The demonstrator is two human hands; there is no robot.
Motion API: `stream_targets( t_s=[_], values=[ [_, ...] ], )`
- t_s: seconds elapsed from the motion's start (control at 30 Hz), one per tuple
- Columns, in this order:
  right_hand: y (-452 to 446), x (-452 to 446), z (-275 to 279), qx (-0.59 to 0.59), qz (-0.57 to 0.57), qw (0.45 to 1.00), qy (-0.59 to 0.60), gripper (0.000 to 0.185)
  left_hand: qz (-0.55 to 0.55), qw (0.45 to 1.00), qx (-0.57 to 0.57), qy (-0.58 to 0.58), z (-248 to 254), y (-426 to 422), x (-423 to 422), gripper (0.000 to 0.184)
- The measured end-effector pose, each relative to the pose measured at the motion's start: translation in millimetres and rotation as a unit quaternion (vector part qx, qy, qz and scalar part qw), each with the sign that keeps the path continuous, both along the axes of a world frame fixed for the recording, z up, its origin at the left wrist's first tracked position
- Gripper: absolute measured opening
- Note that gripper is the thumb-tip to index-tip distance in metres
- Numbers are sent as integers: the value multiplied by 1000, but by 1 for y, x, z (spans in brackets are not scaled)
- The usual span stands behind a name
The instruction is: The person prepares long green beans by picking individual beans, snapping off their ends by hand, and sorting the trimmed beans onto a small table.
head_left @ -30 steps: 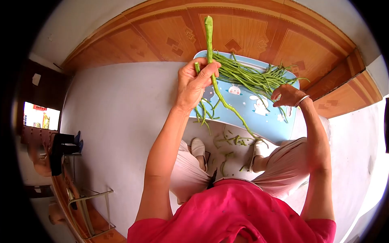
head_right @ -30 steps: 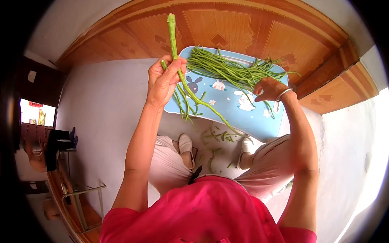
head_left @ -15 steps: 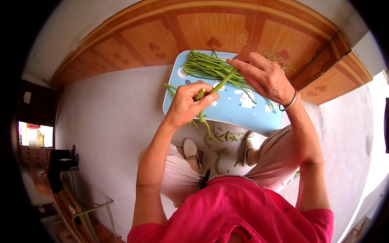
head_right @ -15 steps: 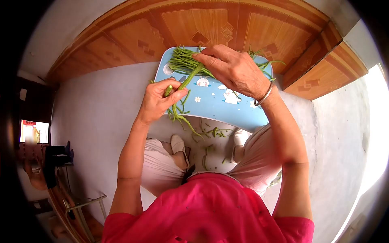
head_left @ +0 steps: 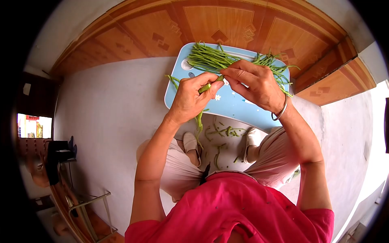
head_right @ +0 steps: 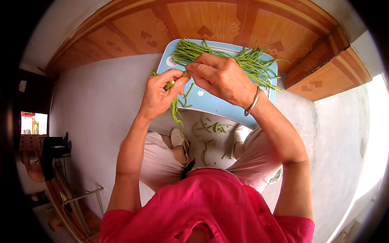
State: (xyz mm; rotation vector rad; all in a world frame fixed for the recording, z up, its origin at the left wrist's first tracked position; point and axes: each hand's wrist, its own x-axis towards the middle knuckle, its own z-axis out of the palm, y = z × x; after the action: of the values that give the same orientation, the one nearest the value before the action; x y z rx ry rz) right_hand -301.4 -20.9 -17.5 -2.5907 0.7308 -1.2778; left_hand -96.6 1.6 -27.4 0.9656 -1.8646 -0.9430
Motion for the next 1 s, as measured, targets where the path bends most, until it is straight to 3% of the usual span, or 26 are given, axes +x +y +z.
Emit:
stream_targets(
  t_s=[0.2,0.37,0.43,0.5,0.6,0.8,1.0],
  values=[
    [4,4,5,2,-12,999,30,19,5,1000,-25,-1,0,3,-5,14],
    [8,15,8,178,-3,976,-124,8,29,995,-96,24,5,8,-8,13],
    [10,20,12,298,22,934,-197,3,42,992,-114,41,3,8,-10,12],
    [14,24,20,447,68,843,-293,4,55,989,-125,61,-2,8,-13,12],
    [10,23,19,471,128,806,-333,8,97,981,-150,74,5,12,-17,10],
    [13,25,14,447,74,839,-301,12,127,979,-79,141,8,11,-11,17],
    [17,17,0,447,64,861,-235,10,164,942,-57,287,23,-1,12,26]
  ],
)
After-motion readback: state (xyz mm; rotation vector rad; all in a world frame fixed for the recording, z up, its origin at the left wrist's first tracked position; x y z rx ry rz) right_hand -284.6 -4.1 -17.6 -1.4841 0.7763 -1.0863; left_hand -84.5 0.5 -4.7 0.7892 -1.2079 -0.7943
